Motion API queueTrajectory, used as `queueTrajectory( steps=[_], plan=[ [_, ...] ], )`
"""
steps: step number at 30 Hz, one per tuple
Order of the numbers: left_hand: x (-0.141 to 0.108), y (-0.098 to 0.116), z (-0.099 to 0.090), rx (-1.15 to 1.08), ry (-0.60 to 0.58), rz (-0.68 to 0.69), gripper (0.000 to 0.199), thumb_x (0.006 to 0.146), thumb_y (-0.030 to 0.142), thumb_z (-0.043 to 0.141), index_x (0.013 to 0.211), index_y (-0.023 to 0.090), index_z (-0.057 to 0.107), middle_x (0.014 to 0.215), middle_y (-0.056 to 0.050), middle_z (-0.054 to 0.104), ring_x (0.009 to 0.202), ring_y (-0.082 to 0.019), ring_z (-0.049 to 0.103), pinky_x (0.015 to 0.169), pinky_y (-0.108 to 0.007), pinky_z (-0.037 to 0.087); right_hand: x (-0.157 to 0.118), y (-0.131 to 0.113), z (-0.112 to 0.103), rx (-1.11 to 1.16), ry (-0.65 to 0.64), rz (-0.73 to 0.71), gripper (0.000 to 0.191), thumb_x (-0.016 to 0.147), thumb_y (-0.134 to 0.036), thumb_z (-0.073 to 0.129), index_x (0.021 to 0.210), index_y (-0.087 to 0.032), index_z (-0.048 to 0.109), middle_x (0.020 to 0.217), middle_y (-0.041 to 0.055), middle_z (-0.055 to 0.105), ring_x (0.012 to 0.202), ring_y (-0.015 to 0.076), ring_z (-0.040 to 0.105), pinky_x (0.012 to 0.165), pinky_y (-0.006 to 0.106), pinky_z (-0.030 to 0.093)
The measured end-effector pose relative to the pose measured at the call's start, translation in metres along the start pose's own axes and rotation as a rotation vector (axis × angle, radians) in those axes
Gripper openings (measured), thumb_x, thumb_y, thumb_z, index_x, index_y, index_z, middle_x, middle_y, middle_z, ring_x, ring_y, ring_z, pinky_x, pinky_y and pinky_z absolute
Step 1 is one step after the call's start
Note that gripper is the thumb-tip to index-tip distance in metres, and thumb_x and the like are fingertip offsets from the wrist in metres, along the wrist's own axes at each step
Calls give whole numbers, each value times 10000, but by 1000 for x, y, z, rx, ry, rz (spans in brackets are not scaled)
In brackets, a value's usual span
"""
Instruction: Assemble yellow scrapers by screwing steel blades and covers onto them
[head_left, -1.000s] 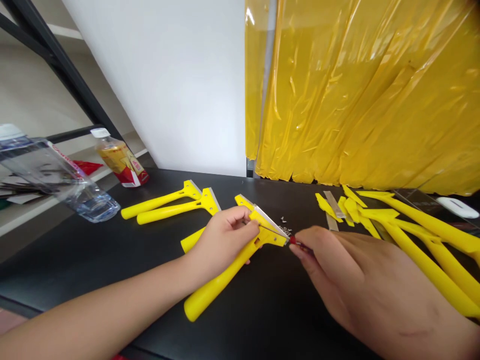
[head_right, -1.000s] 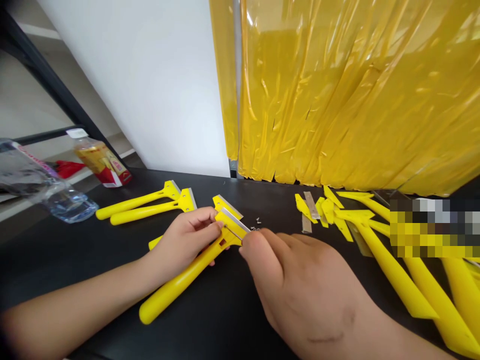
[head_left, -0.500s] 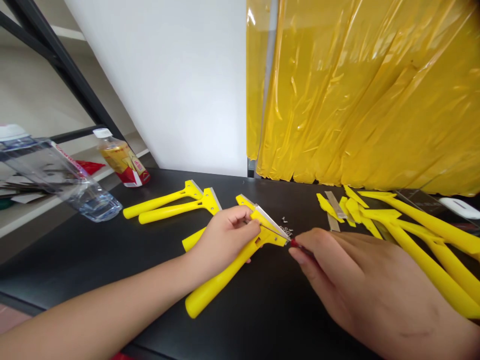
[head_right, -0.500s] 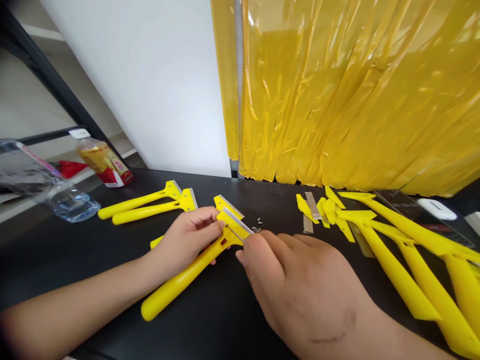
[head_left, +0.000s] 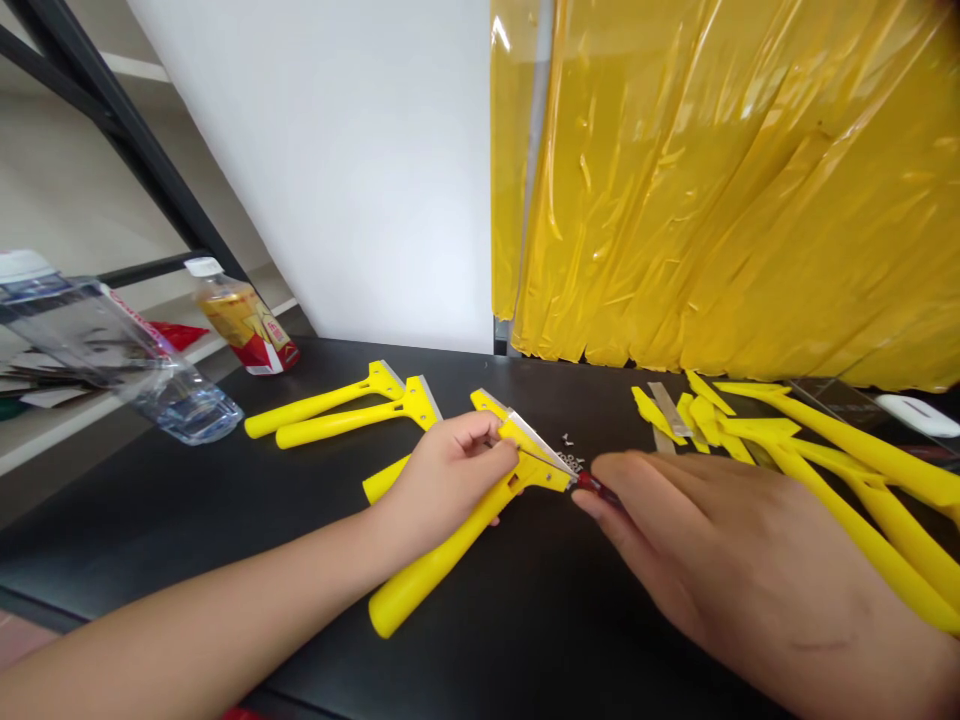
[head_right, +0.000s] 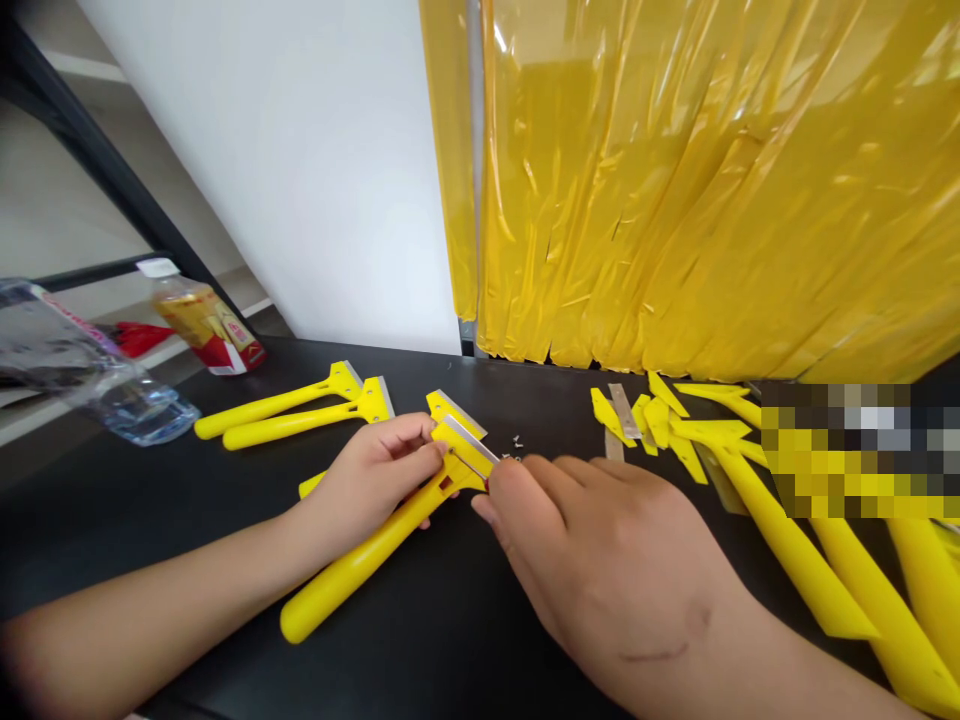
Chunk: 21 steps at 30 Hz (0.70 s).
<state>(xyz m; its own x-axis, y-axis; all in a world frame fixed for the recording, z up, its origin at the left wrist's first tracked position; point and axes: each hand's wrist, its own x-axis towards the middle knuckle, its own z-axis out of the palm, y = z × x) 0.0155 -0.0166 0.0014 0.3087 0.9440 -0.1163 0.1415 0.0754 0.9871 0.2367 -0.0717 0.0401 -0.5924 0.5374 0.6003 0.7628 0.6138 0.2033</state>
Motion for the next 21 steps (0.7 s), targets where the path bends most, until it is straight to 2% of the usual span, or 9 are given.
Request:
queueTrajectory(
  steps=[3,6,10,16,21],
  plan=[
    [-1,-1,1,5,-3,11,167,898,362,646,862,199,658,730,13,620,588,-148,590,474,-264,576,-1,0,0,29,-17,-12,247,1075,-260,471,856,-216,577,689,-15,632,561,173,619,565,346,345],
    [-2,-2,1,16,-9,15,163,899,359,647,871,199,663,745,9,625,606,-151,597,479,-258,575,-3,-1,0,11,7,-8,358,1073,-284,489,718,-243,494,541,-52,511,423,148,515,510,347,278],
    [-3,-1,2,24,3,29,152,891,348,648,845,203,649,737,13,617,600,-146,581,474,-250,569,-5,-1,2,-76,63,62,428,1071,-371,508,665,-250,449,463,-68,429,337,130,429,461,338,212],
    [-1,1,0,11,23,43,159,887,358,653,828,210,646,736,9,640,594,-145,593,478,-235,547,1,-1,0,-29,9,48,319,1088,-307,439,803,-229,557,597,-38,564,466,157,568,523,341,298],
    [-2,0,-1,27,18,58,155,899,345,648,824,211,629,756,7,636,628,-155,599,488,-241,551,-3,-5,2,-1,2,12,333,1066,-215,469,734,-244,471,573,-56,509,443,146,515,543,349,273]
  ],
)
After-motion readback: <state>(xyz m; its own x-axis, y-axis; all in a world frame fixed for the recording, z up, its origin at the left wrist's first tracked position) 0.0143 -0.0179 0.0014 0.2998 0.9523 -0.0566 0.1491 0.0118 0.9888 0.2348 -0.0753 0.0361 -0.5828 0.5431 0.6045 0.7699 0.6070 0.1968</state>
